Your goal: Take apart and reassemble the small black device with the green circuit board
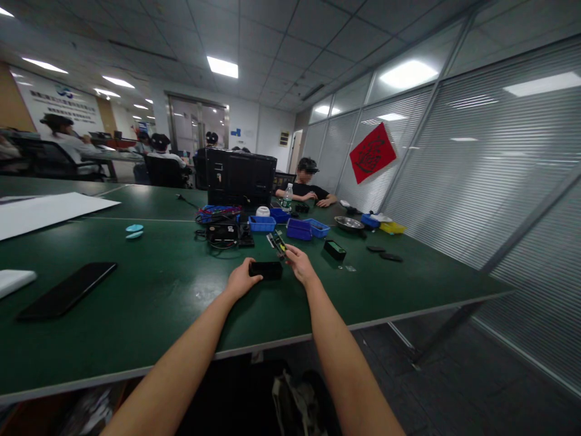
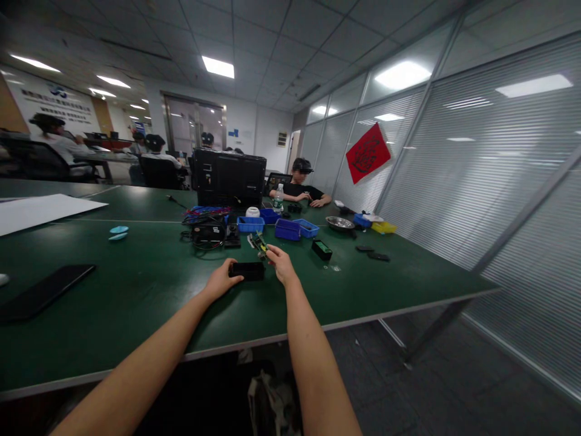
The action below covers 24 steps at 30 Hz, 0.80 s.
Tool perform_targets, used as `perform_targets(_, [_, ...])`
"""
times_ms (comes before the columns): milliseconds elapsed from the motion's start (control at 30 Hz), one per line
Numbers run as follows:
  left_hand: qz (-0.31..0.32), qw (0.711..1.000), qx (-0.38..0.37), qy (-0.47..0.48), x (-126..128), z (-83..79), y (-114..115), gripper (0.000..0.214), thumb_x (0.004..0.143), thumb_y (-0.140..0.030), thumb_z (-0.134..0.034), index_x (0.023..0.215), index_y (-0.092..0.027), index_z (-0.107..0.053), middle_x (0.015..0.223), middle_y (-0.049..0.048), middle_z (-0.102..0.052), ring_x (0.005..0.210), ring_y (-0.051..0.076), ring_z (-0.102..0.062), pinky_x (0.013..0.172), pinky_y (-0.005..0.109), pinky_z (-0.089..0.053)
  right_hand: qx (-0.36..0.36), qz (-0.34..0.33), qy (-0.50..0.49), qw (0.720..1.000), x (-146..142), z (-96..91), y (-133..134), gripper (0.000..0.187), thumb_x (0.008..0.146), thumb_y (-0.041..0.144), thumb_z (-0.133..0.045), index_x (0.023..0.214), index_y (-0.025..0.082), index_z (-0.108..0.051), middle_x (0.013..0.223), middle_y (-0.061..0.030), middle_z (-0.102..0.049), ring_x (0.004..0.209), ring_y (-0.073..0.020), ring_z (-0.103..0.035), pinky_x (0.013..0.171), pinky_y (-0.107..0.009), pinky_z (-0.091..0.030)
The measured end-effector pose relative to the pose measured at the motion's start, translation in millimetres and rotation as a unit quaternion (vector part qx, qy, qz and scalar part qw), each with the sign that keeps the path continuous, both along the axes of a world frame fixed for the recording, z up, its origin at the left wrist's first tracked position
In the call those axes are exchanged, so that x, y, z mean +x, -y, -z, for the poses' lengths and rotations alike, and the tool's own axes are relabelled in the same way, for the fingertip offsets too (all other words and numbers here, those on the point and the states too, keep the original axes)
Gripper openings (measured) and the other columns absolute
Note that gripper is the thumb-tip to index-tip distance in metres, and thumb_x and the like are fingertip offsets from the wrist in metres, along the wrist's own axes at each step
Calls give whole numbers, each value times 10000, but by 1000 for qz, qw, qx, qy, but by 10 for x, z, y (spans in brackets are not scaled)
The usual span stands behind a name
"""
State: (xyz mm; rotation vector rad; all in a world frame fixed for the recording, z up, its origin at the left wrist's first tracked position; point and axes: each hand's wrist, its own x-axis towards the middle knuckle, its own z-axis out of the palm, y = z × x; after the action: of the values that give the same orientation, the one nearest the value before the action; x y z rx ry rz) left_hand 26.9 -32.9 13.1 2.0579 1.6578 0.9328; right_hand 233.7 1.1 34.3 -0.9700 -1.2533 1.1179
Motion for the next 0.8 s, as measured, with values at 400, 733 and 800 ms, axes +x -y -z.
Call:
perform_targets(400, [12,1000,-11,14,-18,12,-16,445,650,-351,-630,1039,-236,-446,949,28,-630,843,190,-594,697,265,-420,-1,-89,110,990,-11,57,16,449,545,277,-717,966,149,-632,746,-1,-612,663,-112,-536,692,-263,-403])
perform_targets(733, [3,1000,-19,5,-18,30,-38,464,646,-369,-630,1050,-241,-442,959,25,-626,863,200,-588,693,264,-413,-6,-102,117,988,8,40,34,447,552,306,-709,964,156,-618,850,-27,-611,710,-132,-538,621,-246,-413])
perform_targets(800, [4,1000,-19,4,-16,25,-34,464,650,-371,-628,1055,-243,-443,956,23,-626,862,197,-588,696,260,-412,-11,-107,119,987,10,36,39,443,554,308,-707,961,158,-616,866,-30,-611,717,-135,-538,614,-243,-415])
